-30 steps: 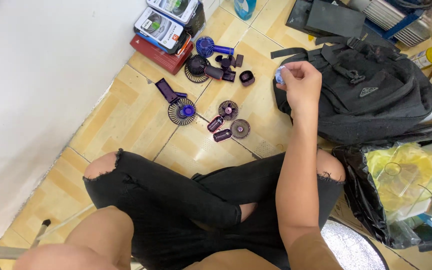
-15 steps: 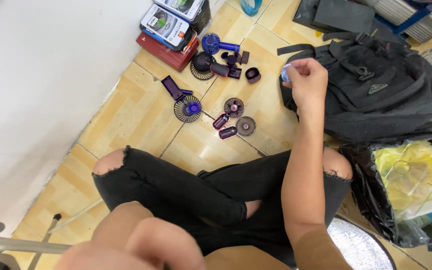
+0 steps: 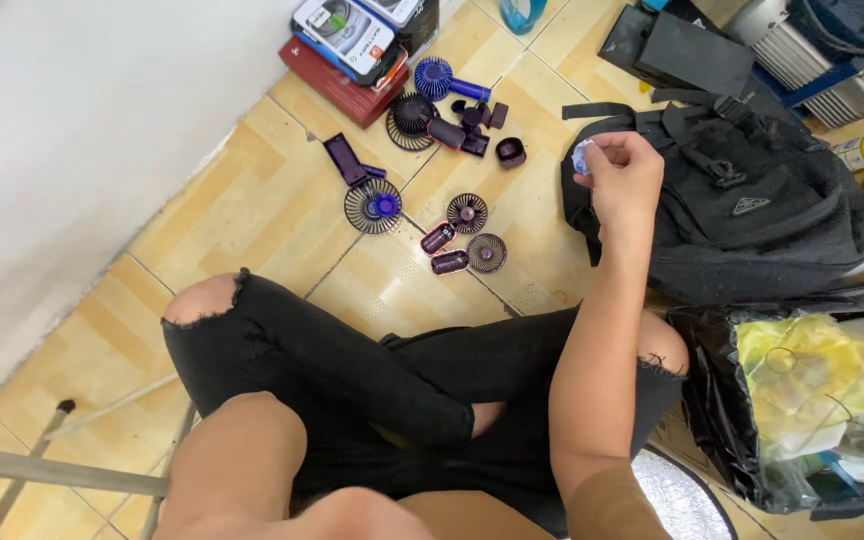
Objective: The person sits on the floor and cleans various disassembled parts of small portable fans using a white wipe. They handle purple and blue fan cages, blades, and cylindrical bodies, wiping each component individually before placing them back on the floor.
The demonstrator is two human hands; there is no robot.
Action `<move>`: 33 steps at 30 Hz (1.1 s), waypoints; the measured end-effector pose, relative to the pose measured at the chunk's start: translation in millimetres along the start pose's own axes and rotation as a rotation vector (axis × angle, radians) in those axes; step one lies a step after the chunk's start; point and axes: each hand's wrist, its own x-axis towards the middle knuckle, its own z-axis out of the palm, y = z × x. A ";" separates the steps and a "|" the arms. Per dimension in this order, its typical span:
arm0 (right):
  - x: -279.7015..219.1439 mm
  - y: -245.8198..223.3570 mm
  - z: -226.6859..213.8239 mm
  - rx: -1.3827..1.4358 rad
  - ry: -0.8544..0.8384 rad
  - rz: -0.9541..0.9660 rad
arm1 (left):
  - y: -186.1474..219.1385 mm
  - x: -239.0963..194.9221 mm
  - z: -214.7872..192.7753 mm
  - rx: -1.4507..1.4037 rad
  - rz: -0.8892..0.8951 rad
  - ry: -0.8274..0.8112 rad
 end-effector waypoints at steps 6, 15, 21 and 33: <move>-22.0 -44.5 -27.5 0.181 -0.060 -0.004 | -82.8 46.1 9.6 -0.082 -0.057 -0.011; -21.3 -54.6 -39.2 0.299 -0.169 0.132 | -458.9 35.3 39.3 0.894 -0.672 -0.709; -21.8 -54.1 -19.8 0.161 -0.185 0.126 | -543.2 10.6 53.8 1.142 -0.903 -0.663; -28.2 -56.6 -11.2 0.046 -0.175 0.063 | -561.5 -20.2 50.7 1.193 -0.298 -0.611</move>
